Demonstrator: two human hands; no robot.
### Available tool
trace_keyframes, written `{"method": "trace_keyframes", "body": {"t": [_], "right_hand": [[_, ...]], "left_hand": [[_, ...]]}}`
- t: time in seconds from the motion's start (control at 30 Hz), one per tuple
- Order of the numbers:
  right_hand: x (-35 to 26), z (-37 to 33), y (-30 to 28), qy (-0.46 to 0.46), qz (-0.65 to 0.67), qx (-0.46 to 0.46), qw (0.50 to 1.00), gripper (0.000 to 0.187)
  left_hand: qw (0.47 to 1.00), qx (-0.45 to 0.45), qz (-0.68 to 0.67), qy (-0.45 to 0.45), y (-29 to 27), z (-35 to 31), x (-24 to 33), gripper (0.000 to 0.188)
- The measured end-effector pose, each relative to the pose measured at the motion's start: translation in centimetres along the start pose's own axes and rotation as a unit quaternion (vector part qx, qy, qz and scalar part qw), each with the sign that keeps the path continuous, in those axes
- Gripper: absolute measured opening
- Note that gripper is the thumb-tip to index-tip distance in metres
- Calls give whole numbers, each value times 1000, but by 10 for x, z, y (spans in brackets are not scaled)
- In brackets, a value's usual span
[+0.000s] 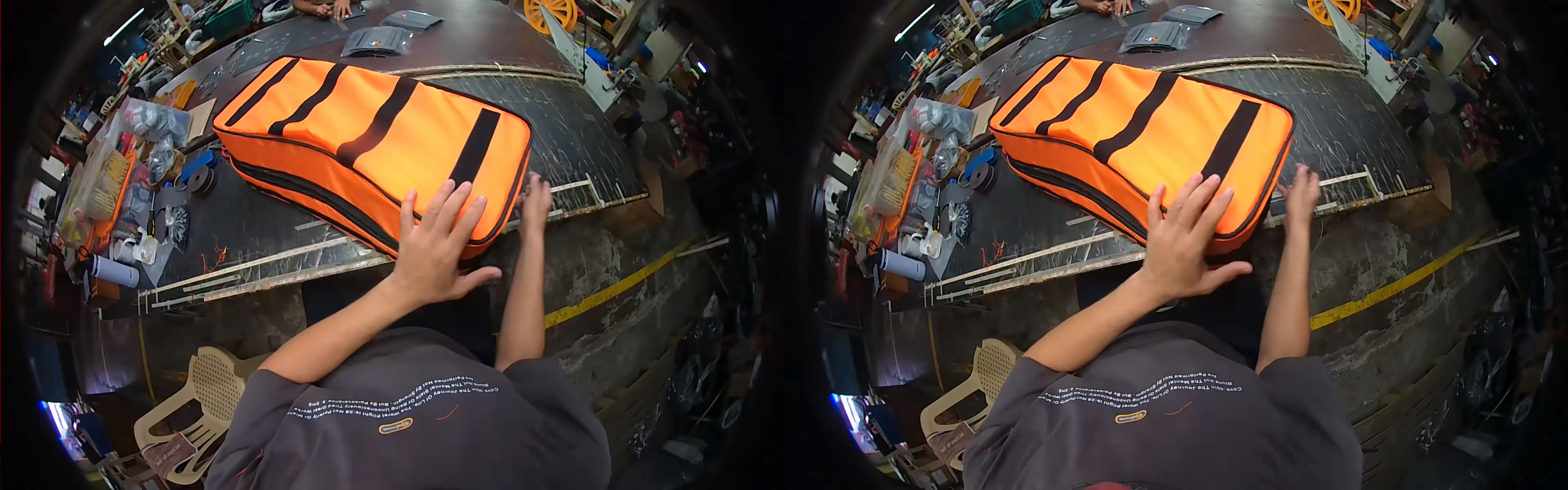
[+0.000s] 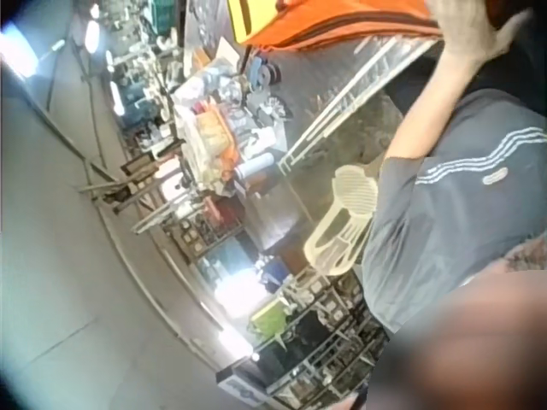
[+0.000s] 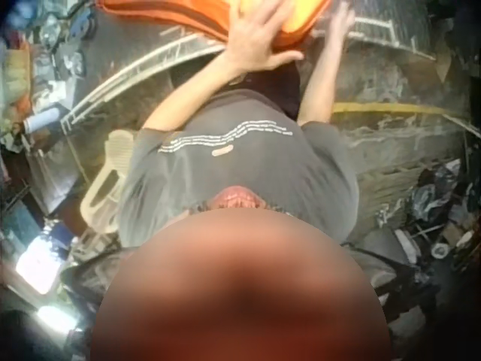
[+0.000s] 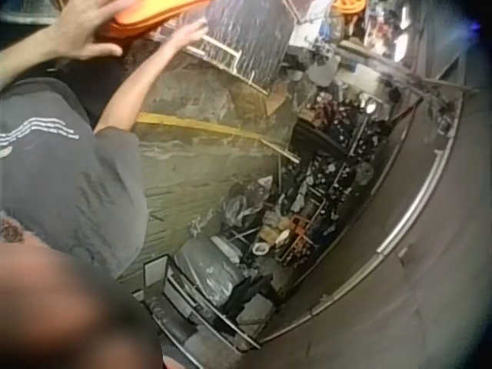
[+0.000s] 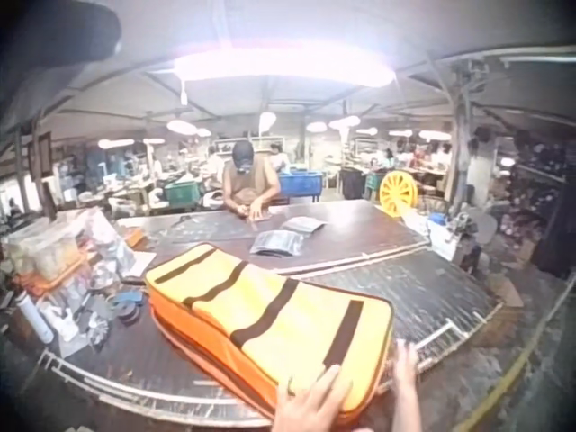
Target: Inspecting and trimming loose threads on a manufactured orange trauma bag at a workshop bench.
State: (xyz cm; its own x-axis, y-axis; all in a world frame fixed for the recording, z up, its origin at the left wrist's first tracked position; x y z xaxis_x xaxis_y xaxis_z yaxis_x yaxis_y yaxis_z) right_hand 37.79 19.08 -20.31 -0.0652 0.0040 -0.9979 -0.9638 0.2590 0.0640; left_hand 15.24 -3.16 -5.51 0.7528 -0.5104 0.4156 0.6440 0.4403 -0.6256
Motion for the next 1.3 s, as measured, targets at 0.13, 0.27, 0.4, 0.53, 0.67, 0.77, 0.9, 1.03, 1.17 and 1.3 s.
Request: {"method": "trace_keyframes", "body": {"t": [0.13, 0.27, 0.4, 0.53, 0.67, 0.77, 0.9, 1.03, 1.17, 1.3], "right_hand": [[27, -11, 9, -52, -56, -20, 997, 32], [28, -11, 1, -135, -244, -11, 960, 35], [14, -31, -3, -212, -469, 40, 857, 46], [24, -43, -11, -247, -529, 70, 809, 44], [41, -44, -11, -288, -534, 92, 789, 48], [46, -42, -16, -262, -550, 96, 787, 52], [12, -61, -1, -333, -486, 123, 798, 44], [-112, -153, 72, -453, -140, -166, 865, 45], [-152, -184, 122, -464, -95, -328, 817, 44], [-197, -172, 152, -289, 5, -491, 822, 24]], "left_hand": [[998, 34, 45, 40, 21, 2, -8, 60], [995, 83, -32, 47, 9, 9, -6, 33], [984, 146, -103, -6, -72, 27, -19, 10], [954, 290, -80, 13, -171, 33, -39, 14], [901, 395, -180, 0, -243, 7, -64, 26], [881, 419, -219, 2, -273, -21, -71, 35], [882, 414, -222, -29, -290, -52, -77, 37], [888, 395, -235, -30, -306, -67, -87, 40], [862, 401, -309, -36, -331, -70, -99, 37], [841, 377, -381, -69, -365, -77, -109, 37]]}}
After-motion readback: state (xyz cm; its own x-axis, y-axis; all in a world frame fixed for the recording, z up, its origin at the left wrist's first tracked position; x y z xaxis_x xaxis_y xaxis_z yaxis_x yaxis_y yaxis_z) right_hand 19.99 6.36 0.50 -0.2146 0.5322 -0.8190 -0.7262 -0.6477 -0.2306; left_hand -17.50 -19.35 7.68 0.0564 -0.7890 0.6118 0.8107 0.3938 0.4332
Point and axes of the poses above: each hand's wrist, its own z-axis towards the middle knuckle, its own y-axis out of the palm, x = y × z, the point moved 2 cm from there along z, towards the middle knuckle, and after that the axes turned 9 degrees about -z, right-handed, at the moved point
